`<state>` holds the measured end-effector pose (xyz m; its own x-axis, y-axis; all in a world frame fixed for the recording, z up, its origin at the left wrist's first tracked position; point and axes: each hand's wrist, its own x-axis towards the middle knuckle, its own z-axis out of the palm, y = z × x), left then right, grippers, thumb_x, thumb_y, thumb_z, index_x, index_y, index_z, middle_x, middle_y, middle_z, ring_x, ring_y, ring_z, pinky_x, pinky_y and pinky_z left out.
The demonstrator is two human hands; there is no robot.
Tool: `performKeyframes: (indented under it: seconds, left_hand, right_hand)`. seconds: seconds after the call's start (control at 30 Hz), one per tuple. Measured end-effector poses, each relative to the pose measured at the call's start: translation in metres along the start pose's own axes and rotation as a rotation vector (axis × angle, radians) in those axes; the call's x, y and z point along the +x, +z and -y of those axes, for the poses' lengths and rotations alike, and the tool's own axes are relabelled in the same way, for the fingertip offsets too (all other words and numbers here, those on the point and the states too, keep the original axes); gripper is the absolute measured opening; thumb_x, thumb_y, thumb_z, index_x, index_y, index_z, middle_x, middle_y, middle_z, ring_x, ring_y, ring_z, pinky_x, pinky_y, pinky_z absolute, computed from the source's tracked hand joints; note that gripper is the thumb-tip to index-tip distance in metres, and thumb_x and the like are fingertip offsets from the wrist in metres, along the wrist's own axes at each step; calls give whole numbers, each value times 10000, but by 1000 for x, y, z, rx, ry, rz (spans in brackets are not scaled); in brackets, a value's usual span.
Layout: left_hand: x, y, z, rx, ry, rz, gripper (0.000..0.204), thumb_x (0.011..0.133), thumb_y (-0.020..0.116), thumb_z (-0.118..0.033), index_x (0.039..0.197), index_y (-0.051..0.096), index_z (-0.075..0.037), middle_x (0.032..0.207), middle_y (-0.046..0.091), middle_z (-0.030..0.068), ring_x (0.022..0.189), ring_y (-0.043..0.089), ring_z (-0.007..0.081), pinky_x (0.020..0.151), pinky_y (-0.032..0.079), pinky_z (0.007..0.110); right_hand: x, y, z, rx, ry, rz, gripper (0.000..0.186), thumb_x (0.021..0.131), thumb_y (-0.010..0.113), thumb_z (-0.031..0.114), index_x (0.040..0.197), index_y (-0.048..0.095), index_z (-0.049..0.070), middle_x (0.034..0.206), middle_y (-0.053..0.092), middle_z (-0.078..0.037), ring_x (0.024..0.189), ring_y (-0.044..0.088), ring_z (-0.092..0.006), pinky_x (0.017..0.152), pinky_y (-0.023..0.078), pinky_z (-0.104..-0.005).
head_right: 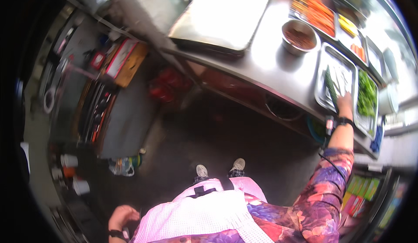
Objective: The person removes baked flatbreads from an oven, places them on a tray, and grates cucumber over them. Then the person kneads and portions dough into small balls on a stainless steel countertop.
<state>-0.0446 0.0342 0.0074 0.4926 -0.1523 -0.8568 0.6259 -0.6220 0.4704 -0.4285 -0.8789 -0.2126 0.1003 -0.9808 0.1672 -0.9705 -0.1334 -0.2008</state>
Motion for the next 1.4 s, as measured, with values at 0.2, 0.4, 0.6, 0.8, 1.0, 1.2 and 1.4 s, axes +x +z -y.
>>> performKeyframes:
  seconds: [0.2, 0.4, 0.6, 0.8, 1.0, 1.2, 1.4]
  left_hand:
    - [-1, -38, 1, -368, 527, -57, 293, 908, 566, -146, 1137, 568, 36, 985, 679, 191, 868, 688, 281, 816, 558, 401]
    - [-30, -127, 11, -336, 749, -312, 252, 917, 529, -94, 1145, 559, 8, 965, 667, 135, 858, 669, 214, 805, 546, 339]
    - [-51, -283, 31, -297, 957, -608, 232, 929, 546, -123, 1139, 584, -32, 975, 666, 74, 856, 654, 152, 755, 523, 272]
    - [-135, -438, 104, -261, 1038, -1003, 206, 942, 545, -143, 1100, 596, -20, 982, 667, 88, 843, 649, 143, 731, 518, 256]
    - [-208, -488, 173, -519, 1135, -1201, 211, 914, 528, -101, 1080, 596, 9, 945, 672, 122, 840, 664, 188, 750, 526, 292]
    - [-207, -514, 226, -764, 1258, -1178, 267, 918, 563, -151, 1125, 584, 16, 1008, 659, 145, 933, 651, 230, 863, 513, 330]
    - [-173, -553, 267, -1459, 1591, -670, 235, 875, 582, -74, 1090, 575, 21, 1002, 627, 90, 960, 586, 212, 921, 487, 365]
  right_hand:
    - [-25, -11, 19, 317, -62, -335, 460, 895, 570, 284, 1163, 498, -82, 997, 628, -287, 908, 605, -444, 780, 491, -457]
    - [-183, -61, 111, 1346, 87, 200, 418, 874, 628, 173, 1231, 464, 31, 690, 507, 1, 485, 477, -64, 391, 356, -193]
    - [-350, -100, 252, 1484, 33, 507, 443, 880, 601, 107, 1294, 445, 106, 697, 497, 26, 476, 452, -54, 394, 376, -198]
    - [-520, -144, 371, 1475, -304, 766, 441, 879, 591, 76, 1296, 446, 79, 712, 503, 19, 509, 474, -51, 429, 400, -191]
    - [-669, -199, 469, 1428, -644, 1239, 220, 816, 603, 52, 1012, 504, 43, 685, 508, -15, 474, 479, -90, 436, 401, -207]
    - [-830, -272, 561, 909, -1251, 1863, 189, 775, 625, 9, 906, 490, 33, 779, 607, -84, 585, 574, -147, 517, 475, -267]
    - [-960, -300, 632, 646, -1533, 2285, 174, 852, 655, 23, 927, 504, 67, 964, 662, -85, 663, 565, -88, 590, 467, -227]
